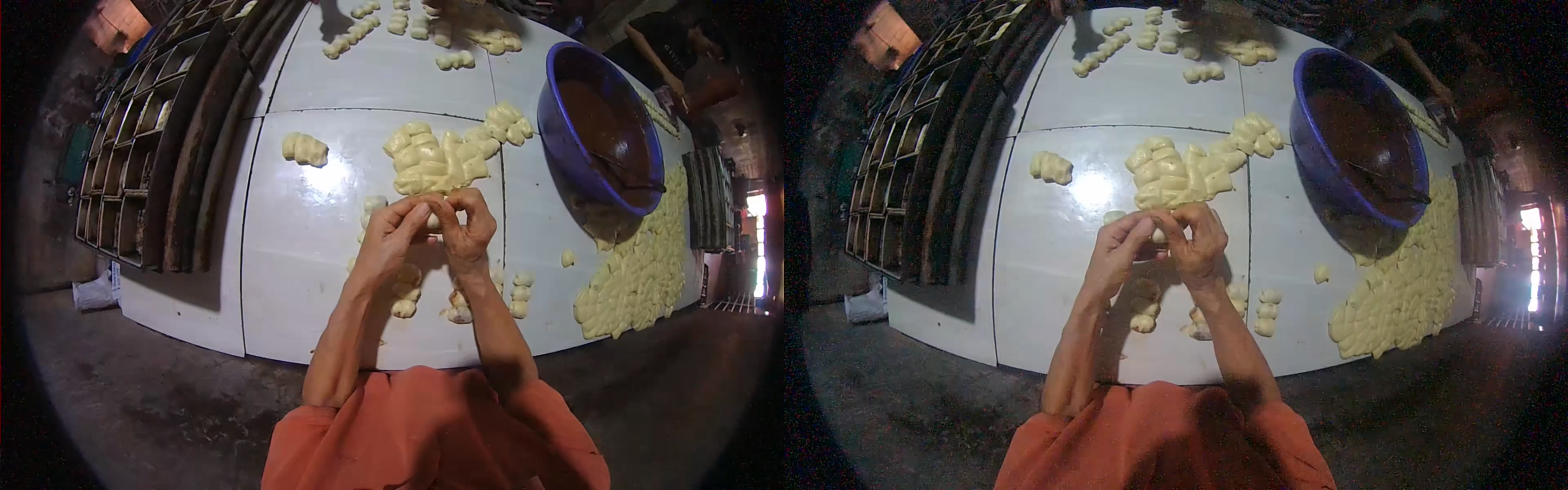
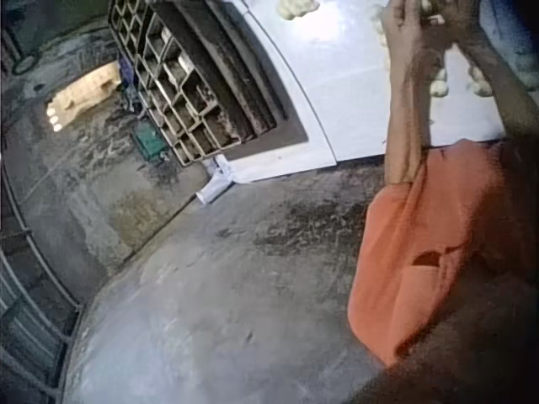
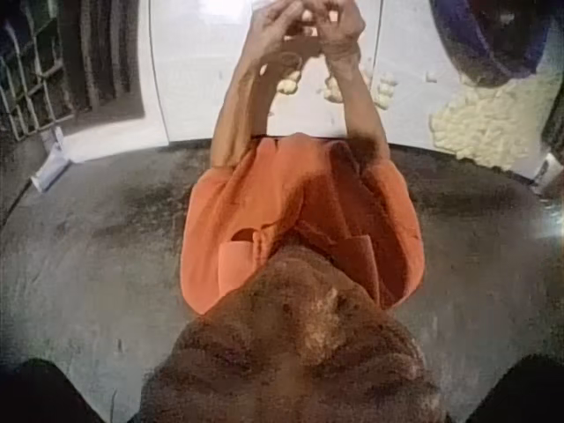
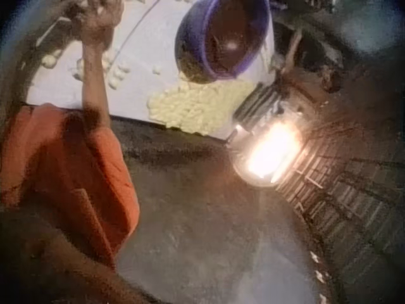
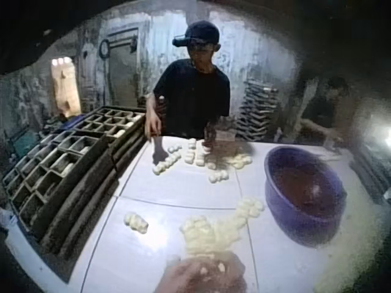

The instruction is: The person prepares bread dough by hand, filling small pieces of dough with a dark mixture from a bowl and placing the shaped rolls into metal baking tins.

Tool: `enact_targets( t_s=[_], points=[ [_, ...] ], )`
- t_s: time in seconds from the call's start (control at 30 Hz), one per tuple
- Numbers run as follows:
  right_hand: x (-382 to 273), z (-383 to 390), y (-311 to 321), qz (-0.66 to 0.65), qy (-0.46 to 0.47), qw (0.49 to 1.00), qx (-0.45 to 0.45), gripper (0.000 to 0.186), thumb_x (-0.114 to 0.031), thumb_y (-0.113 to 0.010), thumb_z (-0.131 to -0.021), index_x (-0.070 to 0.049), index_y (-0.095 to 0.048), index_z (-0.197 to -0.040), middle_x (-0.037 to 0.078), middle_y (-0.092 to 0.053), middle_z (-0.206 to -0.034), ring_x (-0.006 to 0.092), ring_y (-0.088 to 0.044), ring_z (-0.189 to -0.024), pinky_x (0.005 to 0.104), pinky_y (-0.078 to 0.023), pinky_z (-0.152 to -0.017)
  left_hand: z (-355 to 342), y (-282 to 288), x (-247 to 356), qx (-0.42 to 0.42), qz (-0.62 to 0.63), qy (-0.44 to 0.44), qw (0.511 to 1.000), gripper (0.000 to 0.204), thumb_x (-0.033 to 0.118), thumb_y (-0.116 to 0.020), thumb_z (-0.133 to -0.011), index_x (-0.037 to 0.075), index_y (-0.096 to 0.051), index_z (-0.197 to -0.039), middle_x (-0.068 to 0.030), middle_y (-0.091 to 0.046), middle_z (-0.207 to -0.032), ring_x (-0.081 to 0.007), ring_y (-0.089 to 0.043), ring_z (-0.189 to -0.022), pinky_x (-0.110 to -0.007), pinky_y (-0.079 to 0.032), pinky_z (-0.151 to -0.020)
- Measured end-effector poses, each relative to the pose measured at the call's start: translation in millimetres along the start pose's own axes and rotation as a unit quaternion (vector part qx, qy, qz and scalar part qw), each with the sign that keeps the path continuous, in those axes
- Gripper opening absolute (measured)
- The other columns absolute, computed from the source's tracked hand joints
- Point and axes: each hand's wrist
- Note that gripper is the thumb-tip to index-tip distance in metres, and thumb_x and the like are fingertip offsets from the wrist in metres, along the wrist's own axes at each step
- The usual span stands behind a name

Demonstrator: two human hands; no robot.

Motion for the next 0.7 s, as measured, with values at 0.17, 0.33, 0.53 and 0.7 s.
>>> enact_targets(
  t_s=[0.17, 0.33, 0.53, 0.7],
  points=[
    [-4, 1, -2, -0.002, -0.137, 0.988, -0.074, 0.020, -0.017, -0.072, -0.091, -0.002, -0.063, -0.101, 0.008, -0.064, -0.088, 0.0199, -0.060, -0.071, 0.0327, -0.050, -0.064, -13, 13, -4, 0.038, -0.090, -0.017, 0.995, 0.023, 0.016, -0.072, -0.091, -0.003, -0.069, -0.105, -0.0073, -0.070, -0.087, -0.0133, -0.068, -0.076, -0.026, -0.058, -0.068],
    [-23, -10, 14, -0.021, -0.069, 0.977, -0.200, 0.024, -0.011, -0.069, -0.092, -0.003, -0.063, -0.114, 0.012, -0.066, -0.103, 0.0189, -0.064, -0.083, 0.0300, -0.052, -0.073, -14, 32, -11, 0.045, -0.123, 0.024, 0.991, 0.034, 0.025, -0.066, -0.097, -0.003, -0.067, -0.114, -0.0058, -0.069, -0.087, -0.0099, -0.067, -0.077, -0.025, -0.051, -0.058],
    [14, -9, 5, -0.153, -0.336, 0.918, -0.143, 0.021, -0.010, -0.066, -0.093, 0.001, -0.066, -0.111, 0.009, -0.067, -0.096, 0.0149, -0.062, -0.081, 0.0297, -0.052, -0.075, -7, 30, -12, 0.177, -0.478, -0.091, 0.856, 0.037, 0.027, -0.066, -0.093, 0.005, -0.062, -0.122, -0.0171, -0.072, -0.092, -0.0281, -0.072, -0.080, -0.038, -0.054, -0.068],
    [13, -5, 12, -0.024, -0.385, 0.846, -0.367, 0.028, -0.021, -0.057, -0.098, 0.000, -0.068, -0.113, 0.010, -0.068, -0.086, 0.0147, -0.062, -0.075, 0.0310, -0.050, -0.071, 17, 20, -36, 0.118, -0.594, -0.092, 0.790, 0.038, 0.016, -0.076, -0.080, 0.006, -0.045, -0.100, -0.0167, -0.065, -0.082, -0.0407, -0.066, -0.081, -0.049, -0.049, -0.066]
  ],
)
Point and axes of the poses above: each hand's wrist, its own z-axis away from the middle knuckle, its own y-axis out of the back of the hand, x = y × z
